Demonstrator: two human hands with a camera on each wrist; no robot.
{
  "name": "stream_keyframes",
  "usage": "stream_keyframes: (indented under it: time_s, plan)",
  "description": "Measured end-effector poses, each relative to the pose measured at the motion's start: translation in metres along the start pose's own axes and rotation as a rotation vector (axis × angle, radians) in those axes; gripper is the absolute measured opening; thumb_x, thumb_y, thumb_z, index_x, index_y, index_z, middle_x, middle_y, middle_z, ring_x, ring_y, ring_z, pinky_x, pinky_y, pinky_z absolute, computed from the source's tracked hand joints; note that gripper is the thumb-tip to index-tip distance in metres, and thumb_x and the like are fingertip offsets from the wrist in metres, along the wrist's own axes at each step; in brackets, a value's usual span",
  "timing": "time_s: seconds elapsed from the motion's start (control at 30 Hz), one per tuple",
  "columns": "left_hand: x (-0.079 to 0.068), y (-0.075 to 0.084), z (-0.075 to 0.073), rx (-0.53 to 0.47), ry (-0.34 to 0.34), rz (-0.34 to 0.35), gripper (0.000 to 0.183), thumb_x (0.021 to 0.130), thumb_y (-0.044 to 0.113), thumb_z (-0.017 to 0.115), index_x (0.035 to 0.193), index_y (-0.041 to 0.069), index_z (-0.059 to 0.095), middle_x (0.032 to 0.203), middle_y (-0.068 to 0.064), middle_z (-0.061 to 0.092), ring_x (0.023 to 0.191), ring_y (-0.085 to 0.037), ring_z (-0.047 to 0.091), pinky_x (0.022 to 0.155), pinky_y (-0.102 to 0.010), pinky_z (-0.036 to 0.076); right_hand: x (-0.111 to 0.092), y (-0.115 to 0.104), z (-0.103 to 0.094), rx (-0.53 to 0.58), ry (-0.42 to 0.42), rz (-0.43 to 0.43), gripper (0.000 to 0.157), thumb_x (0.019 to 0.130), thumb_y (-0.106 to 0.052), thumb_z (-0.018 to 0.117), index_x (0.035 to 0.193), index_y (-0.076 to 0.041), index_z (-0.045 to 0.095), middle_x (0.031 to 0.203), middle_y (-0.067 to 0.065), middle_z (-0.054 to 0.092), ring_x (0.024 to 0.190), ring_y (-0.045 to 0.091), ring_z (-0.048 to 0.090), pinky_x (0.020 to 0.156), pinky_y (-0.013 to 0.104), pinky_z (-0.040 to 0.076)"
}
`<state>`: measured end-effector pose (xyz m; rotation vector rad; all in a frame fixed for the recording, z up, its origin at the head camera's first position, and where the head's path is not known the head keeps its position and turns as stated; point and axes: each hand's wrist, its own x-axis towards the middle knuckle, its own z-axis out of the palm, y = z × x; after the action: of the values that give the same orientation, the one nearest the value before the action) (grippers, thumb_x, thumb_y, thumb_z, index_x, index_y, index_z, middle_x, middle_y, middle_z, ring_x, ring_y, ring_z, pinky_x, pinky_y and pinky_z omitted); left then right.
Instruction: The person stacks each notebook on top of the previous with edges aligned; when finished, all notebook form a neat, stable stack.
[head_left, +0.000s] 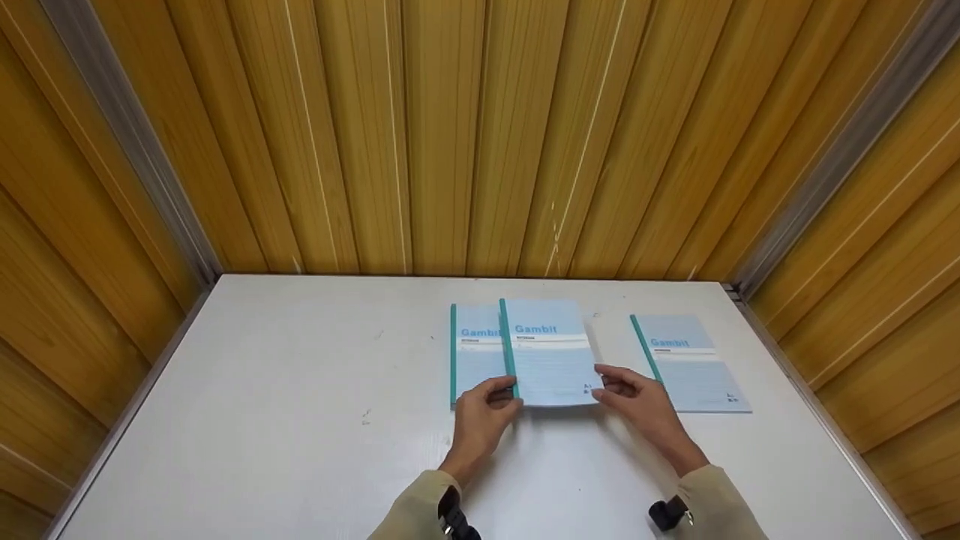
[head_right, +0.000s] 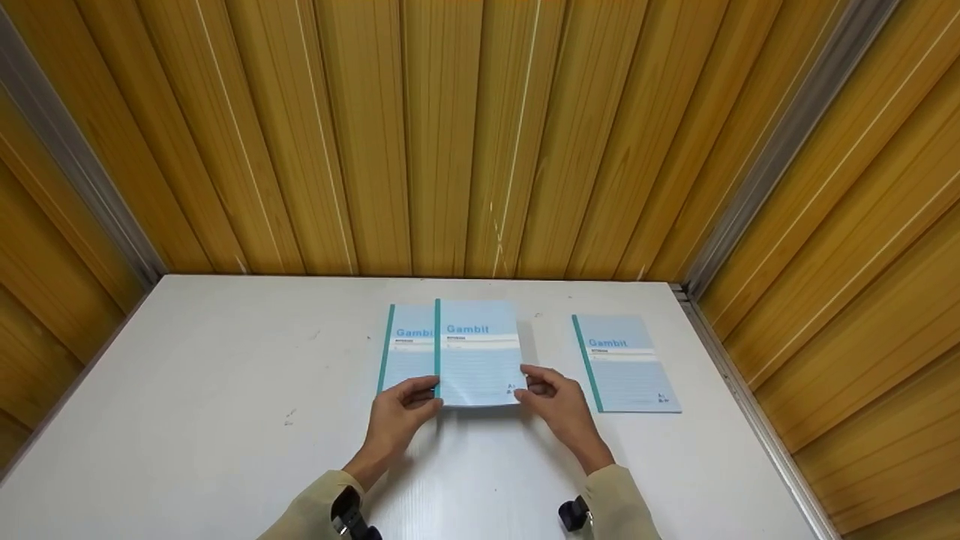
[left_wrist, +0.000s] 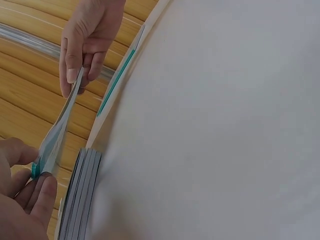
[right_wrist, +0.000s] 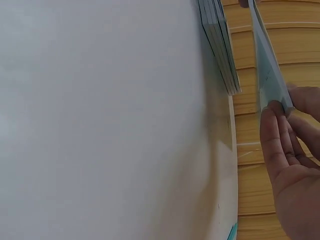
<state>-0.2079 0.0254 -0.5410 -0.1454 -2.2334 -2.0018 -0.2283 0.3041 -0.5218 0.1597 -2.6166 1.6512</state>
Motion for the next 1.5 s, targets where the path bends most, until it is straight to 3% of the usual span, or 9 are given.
stream_keyframes:
  time_s: [0.2, 0.6, 0.8, 1.3, 1.5]
  plan:
    - [0.002, 0.000, -0.017, 0.003, -0.008, -0.031, 0.033, 0.091, -0.004, 0.078, 0.124, -0.003, 0.075, 0.113, -0.011, 0.076, 0.102, -0.021, 0.075, 0.086, -0.028, 0.061, 0.006, -0.009, 0.015, 0.003, -0.006, -0.017, 0.043, 0.094, -0.009, 0.083, 0.134, -0.002, 0.072, 0.115, 0.011, 0.071, 0.100, 0.019, 0.063, 0.083, 0.019, 0.054]
    - [0.003, -0.006, -0.049, 0.056, 0.020, 0.003, 0.033, 0.092, -0.005, 0.077, 0.125, -0.004, 0.074, 0.114, -0.013, 0.076, 0.103, -0.025, 0.074, 0.086, -0.028, 0.061, 0.020, -0.021, 0.046, 0.007, -0.036, -0.026, 0.042, 0.094, -0.009, 0.082, 0.134, -0.002, 0.072, 0.115, 0.009, 0.071, 0.102, 0.021, 0.063, 0.084, 0.019, 0.053]
    - [0.004, -0.010, -0.059, 0.092, 0.025, 0.022, 0.032, 0.092, -0.004, 0.076, 0.124, -0.004, 0.074, 0.111, -0.014, 0.076, 0.099, -0.025, 0.074, 0.081, -0.027, 0.061, 0.025, -0.025, 0.058, 0.022, -0.053, -0.016, 0.040, 0.093, -0.007, 0.082, 0.132, 0.000, 0.073, 0.115, 0.010, 0.071, 0.101, 0.021, 0.064, 0.082, 0.020, 0.054]
    - [0.008, -0.008, -0.078, 0.141, 0.011, -0.058, 0.036, 0.093, -0.004, 0.075, 0.129, -0.006, 0.071, 0.120, -0.017, 0.074, 0.097, -0.021, 0.073, 0.079, -0.027, 0.061, 0.029, -0.030, 0.077, -0.023, -0.075, 0.017, 0.039, 0.093, -0.009, 0.083, 0.130, -0.003, 0.074, 0.111, 0.006, 0.071, 0.099, 0.021, 0.062, 0.082, 0.022, 0.053]
    - [0.008, -0.010, -0.082, 0.179, 0.020, -0.057, 0.033, 0.092, -0.003, 0.077, 0.125, -0.004, 0.074, 0.119, -0.016, 0.075, 0.094, -0.020, 0.073, 0.076, -0.027, 0.061, 0.026, -0.029, 0.080, -0.041, -0.095, 0.016, 0.041, 0.093, -0.012, 0.083, 0.131, -0.001, 0.073, 0.112, 0.007, 0.071, 0.099, 0.022, 0.063, 0.082, 0.024, 0.053]
